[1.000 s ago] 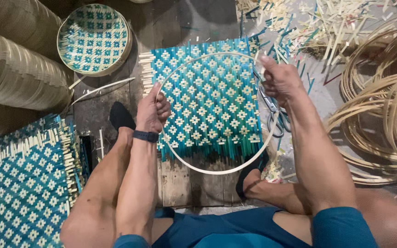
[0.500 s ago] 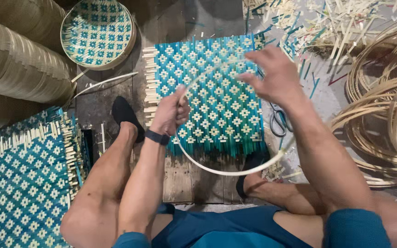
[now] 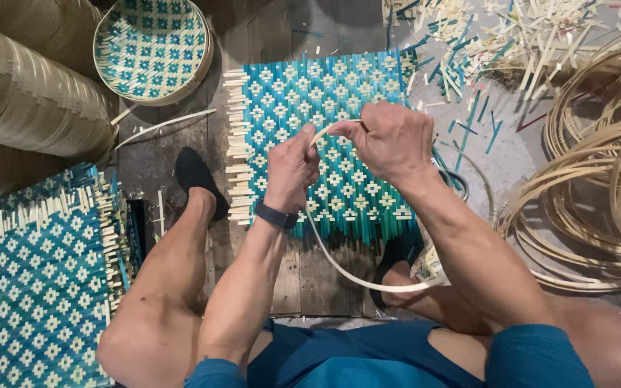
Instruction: The person trims the excess woven reed edges of a round basket using shears, then flips the basket to show the finished pattern. The person repeats this trimming process on additional baskets, stacking completed units nearby.
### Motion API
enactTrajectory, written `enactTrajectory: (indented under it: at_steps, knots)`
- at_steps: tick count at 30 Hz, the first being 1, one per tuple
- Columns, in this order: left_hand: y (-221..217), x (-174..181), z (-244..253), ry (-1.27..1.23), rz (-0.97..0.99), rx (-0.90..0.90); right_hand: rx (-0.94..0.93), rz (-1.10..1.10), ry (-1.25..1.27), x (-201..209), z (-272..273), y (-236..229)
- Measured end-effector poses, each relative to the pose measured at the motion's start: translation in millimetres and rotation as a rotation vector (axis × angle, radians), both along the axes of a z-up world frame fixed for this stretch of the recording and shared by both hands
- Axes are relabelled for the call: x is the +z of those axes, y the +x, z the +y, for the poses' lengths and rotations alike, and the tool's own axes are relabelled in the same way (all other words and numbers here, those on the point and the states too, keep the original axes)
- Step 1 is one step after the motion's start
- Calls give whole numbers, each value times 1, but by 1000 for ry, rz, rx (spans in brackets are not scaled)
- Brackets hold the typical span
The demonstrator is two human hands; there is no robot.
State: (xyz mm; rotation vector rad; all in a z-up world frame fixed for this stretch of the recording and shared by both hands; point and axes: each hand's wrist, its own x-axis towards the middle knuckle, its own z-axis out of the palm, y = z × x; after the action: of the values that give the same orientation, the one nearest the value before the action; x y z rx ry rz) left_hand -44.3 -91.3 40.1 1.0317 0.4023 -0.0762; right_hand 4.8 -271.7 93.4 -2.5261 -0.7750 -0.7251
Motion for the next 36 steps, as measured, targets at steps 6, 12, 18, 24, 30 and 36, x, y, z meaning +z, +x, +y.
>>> enactTrajectory:
  at_steps: [6,12,18,24,30,36]
  knots:
    - [-8,-9,7,15,-40,-33,18,7,34,7,-23,23]
    - [-7,-18,1,73,-71,35,-190,254,148,-9,-8,9]
    - [14,-35,81,146,-143,-51,5,291,446,-41,-72,53]
    - [0,-80,96,-531,-140,221,157,1030,1544,-97,-93,59]
    - [9,-114,101,-725,-336,164,277,1029,1582,-107,-75,43]
    - [5,-107,106,-573,-164,175,220,896,1375,-75,-89,51]
